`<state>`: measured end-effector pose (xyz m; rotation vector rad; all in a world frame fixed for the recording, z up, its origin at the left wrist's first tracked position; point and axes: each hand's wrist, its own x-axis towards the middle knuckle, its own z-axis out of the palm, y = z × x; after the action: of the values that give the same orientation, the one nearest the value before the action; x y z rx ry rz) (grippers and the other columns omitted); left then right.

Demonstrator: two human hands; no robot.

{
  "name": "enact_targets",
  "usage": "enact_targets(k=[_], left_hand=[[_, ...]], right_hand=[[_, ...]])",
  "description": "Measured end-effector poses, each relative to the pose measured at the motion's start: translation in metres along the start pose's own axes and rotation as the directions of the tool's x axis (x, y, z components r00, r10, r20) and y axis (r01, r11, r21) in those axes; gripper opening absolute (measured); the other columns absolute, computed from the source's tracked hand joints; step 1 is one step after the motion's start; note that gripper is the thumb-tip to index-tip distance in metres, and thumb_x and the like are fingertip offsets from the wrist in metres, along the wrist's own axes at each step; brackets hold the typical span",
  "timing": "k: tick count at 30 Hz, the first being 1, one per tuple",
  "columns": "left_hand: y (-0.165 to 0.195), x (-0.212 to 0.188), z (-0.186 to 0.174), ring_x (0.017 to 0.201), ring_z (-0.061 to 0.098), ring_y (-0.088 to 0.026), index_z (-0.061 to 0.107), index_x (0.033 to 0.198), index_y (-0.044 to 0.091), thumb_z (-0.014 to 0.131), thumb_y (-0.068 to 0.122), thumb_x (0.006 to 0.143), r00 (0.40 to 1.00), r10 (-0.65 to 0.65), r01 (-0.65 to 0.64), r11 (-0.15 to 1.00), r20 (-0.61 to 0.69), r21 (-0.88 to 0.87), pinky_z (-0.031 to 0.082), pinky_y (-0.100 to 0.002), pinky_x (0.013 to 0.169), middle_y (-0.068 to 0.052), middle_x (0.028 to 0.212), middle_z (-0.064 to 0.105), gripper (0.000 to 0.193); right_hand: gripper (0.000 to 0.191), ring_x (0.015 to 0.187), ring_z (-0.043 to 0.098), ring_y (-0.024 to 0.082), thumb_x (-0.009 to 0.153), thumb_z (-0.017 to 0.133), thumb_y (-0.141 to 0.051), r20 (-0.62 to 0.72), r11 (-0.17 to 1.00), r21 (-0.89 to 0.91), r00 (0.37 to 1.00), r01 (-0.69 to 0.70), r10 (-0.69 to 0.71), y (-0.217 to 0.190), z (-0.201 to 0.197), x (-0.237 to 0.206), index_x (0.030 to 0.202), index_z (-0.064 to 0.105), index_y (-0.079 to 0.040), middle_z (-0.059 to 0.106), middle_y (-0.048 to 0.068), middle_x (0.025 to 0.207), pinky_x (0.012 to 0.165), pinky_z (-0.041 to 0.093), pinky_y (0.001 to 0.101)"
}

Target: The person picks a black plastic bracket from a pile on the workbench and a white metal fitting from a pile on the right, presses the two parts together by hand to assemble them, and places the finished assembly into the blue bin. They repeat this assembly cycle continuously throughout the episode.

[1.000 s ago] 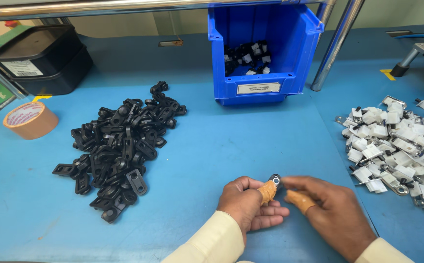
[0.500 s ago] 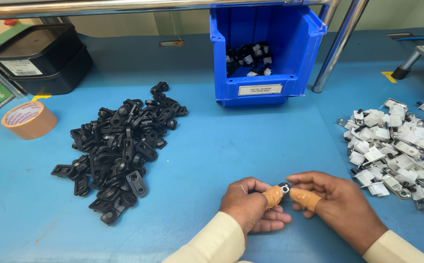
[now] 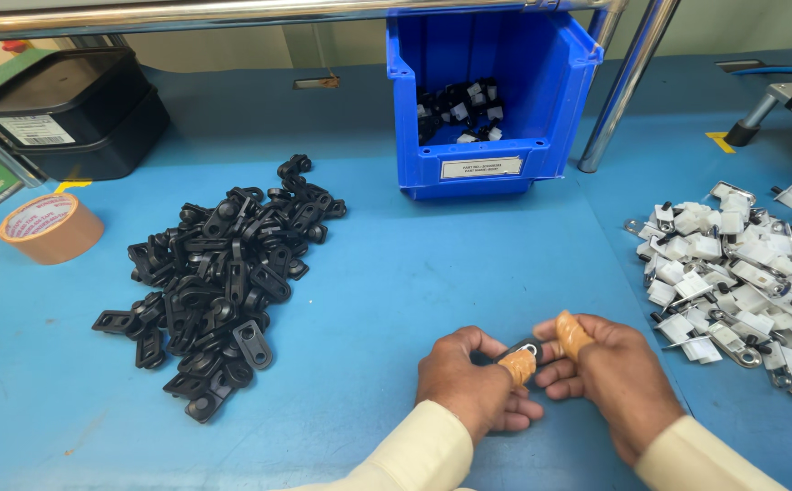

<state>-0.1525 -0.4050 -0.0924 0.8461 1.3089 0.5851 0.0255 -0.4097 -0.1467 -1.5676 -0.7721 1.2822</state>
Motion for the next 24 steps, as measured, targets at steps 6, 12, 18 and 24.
enact_targets(k=[6, 12, 18, 24], left_hand=[[-0.006, 0.008, -0.005, 0.074, 0.079, -0.025, 0.059, 0.106, 0.001, 0.065, 0.005, 0.094, 0.999, -0.005, 0.011, 0.995, 0.054, -0.098, 0.068, -0.034, 0.061, -0.019, 0.096, 0.075, 0.014], [-0.018, 0.009, -0.006, 0.074, 0.078, -0.018, 0.057, 0.125, 0.008, 0.075, -0.002, 0.086, 0.98, 0.177, -0.184, 0.98, 0.087, 0.076, 0.065, -0.027, 0.058, -0.013, 0.091, 0.078, 0.044], [-0.019, 0.002, -0.008, 0.068, 0.077, -0.014, 0.06, 0.117, 0.008, 0.064, -0.002, 0.089, 0.942, 0.332, -0.334, 0.923, 0.043, 0.19, 0.061, -0.028, 0.055, -0.01, 0.084, 0.077, 0.03], [-0.012, -0.001, -0.008, 0.064, 0.077, -0.016, 0.066, 0.105, 0.003, 0.067, -0.003, 0.088, 0.923, 0.382, -0.365, 0.842, 0.04, 0.397, 0.059, -0.03, 0.053, -0.011, 0.079, 0.073, 0.019]], right_hand=[[0.059, 0.08, 0.07, 0.01, 0.084, 0.078, -0.005, 0.257, 0.76, -0.492, 0.905, 0.424, -0.339, 0.013, -0.015, -0.016, 0.142, 0.069, -0.013, 0.072, 0.008, 0.099, 0.07, 0.059, 0.0246], [0.031, 0.072, 0.065, 0.017, 0.091, 0.068, -0.007, 0.171, 0.983, -0.181, 0.985, 0.029, 0.002, -0.006, -0.008, -0.006, 0.121, 0.07, -0.003, 0.077, 0.014, 0.09, 0.066, 0.054, 0.0306], [0.029, 0.077, 0.07, 0.016, 0.095, 0.064, -0.012, 0.091, 0.984, -0.152, 0.99, -0.091, 0.105, -0.023, 0.002, -0.02, 0.121, 0.074, -0.003, 0.078, 0.011, 0.095, 0.072, 0.059, 0.0321], [0.027, 0.076, 0.072, 0.018, 0.093, 0.065, -0.013, 0.145, 0.988, -0.12, 0.983, -0.093, 0.111, -0.021, -0.003, -0.011, 0.116, 0.073, 0.0, 0.078, 0.01, 0.096, 0.07, 0.06, 0.0336]])
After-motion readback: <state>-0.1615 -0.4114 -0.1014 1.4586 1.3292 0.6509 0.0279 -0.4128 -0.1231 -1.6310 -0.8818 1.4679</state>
